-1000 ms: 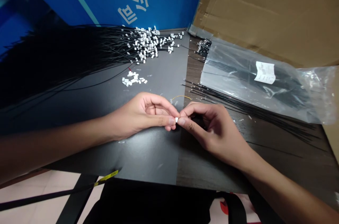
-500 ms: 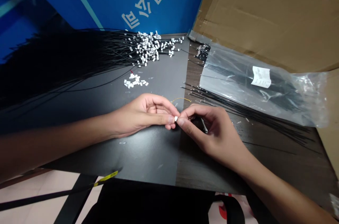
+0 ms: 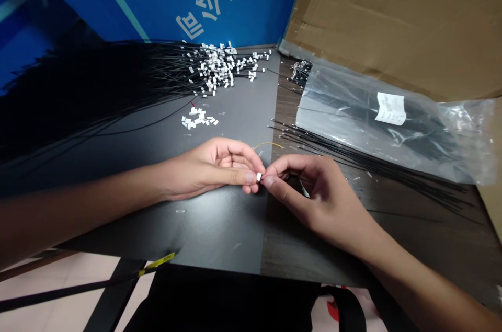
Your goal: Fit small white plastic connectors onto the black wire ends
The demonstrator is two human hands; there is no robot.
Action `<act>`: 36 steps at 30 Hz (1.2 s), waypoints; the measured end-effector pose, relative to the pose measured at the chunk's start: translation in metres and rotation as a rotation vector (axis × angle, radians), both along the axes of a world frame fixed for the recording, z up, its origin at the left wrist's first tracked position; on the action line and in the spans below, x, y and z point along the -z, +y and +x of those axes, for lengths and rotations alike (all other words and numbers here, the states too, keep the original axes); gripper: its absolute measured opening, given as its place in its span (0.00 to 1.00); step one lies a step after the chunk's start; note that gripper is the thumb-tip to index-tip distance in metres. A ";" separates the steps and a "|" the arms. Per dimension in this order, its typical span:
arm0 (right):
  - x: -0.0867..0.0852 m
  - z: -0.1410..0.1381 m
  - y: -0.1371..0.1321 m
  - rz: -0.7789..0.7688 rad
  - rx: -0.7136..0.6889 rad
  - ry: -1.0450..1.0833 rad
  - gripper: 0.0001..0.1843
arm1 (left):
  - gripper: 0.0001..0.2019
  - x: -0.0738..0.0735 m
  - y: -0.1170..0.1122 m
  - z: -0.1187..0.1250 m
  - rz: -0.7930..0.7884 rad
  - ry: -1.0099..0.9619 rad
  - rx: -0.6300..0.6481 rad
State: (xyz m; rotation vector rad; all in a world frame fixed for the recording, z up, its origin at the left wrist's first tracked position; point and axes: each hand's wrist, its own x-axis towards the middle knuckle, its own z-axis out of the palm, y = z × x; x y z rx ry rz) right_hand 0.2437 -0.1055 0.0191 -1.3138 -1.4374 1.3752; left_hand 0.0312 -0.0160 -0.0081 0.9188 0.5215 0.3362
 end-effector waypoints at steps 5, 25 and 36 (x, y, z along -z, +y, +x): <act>0.001 0.001 -0.002 0.031 0.018 -0.027 0.07 | 0.07 0.000 -0.001 0.001 0.007 0.001 0.000; 0.009 -0.002 -0.006 0.112 0.054 -0.082 0.08 | 0.05 0.003 -0.004 0.003 0.066 0.012 -0.024; 0.011 -0.002 -0.002 0.108 0.072 -0.052 0.08 | 0.05 0.003 -0.011 0.005 0.099 0.037 -0.155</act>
